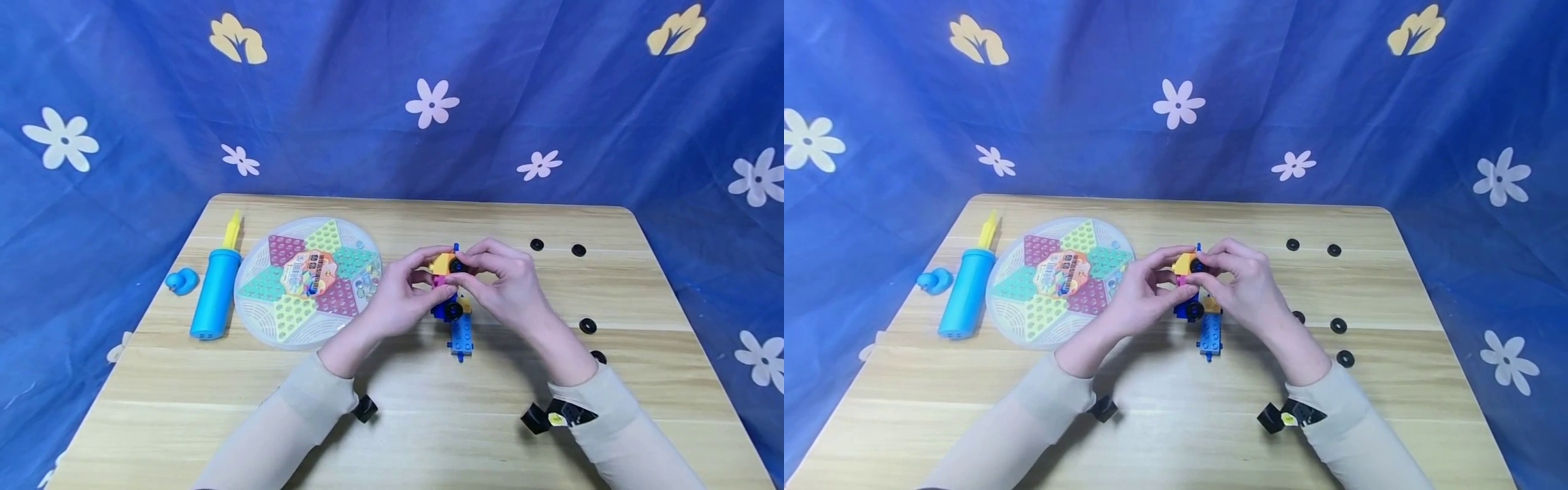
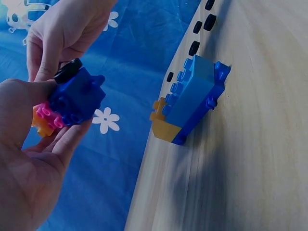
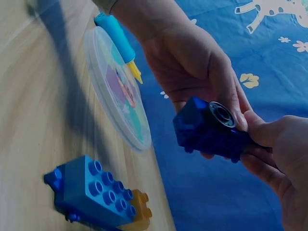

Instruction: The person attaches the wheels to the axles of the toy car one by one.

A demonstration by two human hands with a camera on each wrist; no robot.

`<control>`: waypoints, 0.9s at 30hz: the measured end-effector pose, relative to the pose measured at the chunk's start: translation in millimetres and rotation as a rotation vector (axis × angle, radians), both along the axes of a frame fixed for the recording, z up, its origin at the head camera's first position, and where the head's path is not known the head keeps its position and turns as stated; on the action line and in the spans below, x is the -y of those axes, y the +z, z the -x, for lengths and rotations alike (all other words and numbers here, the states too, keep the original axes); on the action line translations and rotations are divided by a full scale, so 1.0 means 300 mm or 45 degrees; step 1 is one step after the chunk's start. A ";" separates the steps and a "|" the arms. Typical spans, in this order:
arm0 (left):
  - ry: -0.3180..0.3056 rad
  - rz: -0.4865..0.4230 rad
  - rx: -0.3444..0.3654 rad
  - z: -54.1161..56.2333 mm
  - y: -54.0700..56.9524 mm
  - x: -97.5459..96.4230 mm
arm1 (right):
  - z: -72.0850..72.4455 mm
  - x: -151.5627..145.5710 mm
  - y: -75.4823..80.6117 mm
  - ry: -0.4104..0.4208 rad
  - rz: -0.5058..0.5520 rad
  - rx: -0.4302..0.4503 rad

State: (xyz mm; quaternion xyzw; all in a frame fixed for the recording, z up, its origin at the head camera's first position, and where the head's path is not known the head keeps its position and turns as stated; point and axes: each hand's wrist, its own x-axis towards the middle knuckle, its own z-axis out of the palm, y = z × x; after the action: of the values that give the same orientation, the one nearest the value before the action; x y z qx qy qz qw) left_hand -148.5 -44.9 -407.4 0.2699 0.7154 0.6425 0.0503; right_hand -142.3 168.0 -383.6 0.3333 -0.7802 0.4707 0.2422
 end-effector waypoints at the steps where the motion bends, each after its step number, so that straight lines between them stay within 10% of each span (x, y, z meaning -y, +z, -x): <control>1: 0.000 0.007 -0.004 0.000 0.000 0.000 | -0.001 -0.001 -0.002 -0.008 0.001 -0.006; 27: 0.090 0.113 -0.005 0.013 0.001 0.026 | -0.028 -0.025 -0.016 0.000 0.040 0.019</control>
State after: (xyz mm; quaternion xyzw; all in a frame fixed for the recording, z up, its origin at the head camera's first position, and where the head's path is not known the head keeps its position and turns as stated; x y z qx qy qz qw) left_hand -152.5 -52.6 -407.0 0.2431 0.7525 0.6109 0.0380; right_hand -134.0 175.7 -388.5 0.3260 -0.7744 0.4854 0.2417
